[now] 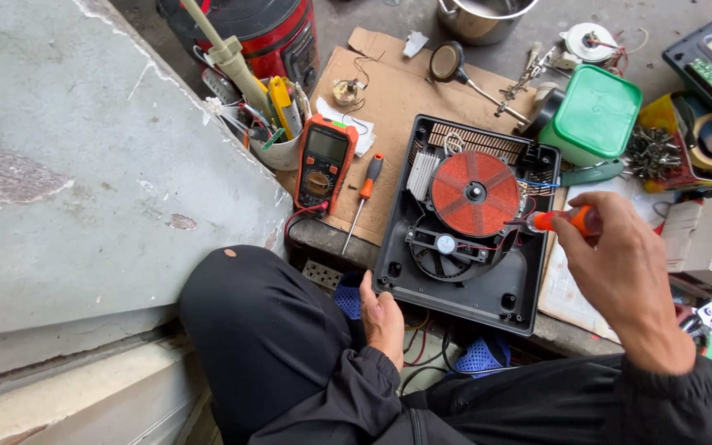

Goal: Disassembling and reassembling an induction cooker to inspect or replace the induction coil using a screwdriver.

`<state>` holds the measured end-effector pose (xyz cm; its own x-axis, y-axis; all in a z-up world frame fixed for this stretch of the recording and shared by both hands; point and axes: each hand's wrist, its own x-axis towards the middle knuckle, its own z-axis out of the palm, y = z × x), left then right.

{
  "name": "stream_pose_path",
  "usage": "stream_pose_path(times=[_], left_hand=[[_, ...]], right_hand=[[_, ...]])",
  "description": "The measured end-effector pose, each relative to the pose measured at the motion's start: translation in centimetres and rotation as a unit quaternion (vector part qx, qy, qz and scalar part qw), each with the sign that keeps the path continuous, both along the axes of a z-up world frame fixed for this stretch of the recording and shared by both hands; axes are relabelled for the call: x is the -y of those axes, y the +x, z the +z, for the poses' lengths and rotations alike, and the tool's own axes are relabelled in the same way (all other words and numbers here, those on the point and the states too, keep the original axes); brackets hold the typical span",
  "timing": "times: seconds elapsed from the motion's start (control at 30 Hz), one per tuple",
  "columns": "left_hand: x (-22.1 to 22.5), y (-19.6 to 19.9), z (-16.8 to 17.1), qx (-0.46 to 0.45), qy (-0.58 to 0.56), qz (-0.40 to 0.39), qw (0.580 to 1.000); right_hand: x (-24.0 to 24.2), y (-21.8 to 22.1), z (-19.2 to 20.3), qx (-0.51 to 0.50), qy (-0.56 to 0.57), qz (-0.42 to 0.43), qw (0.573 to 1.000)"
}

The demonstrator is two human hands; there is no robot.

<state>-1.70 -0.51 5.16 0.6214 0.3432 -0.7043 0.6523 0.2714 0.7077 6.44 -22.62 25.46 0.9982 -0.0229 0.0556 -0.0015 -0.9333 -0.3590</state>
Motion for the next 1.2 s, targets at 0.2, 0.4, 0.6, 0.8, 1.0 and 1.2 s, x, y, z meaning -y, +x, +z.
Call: stream_pose_path(times=[0.2,0.4,0.6,0.8,1.0,1.2], left_hand=[[0.4,0.0,-1.9,0.004,0.031,-0.016,0.999],[0.6,-0.3,-4.2,0.037,0.08,-0.036,0.995],[0.6,-0.5,-4.8,0.045,0.077,-0.042,0.995],[0.6,-0.6,-5.0,0.048,0.069,-0.035,0.996],[0.6,-0.6,-5.7,0.04,0.074,-0.036,0.996],[0.6,-0.8,-7.2,0.068,0.093,-0.041,0.993]], right_hand=[[-7.0,-6.3,-3.6,-0.006,0.17,-0.033,0.985],[-10.3,-7.9,-8.1,0.042,0.21,0.012,0.977],[-11.0,-8.4,-8.1,0.065,0.194,0.013,0.979],[-11.3,-8.8,-9.3,0.061,0.179,0.025,0.982],[-12.8,-9.5,-10.1,0.081,0.137,0.078,0.984],[-13.7,-11.2,-10.7,0.116,0.116,0.138,0.977]])
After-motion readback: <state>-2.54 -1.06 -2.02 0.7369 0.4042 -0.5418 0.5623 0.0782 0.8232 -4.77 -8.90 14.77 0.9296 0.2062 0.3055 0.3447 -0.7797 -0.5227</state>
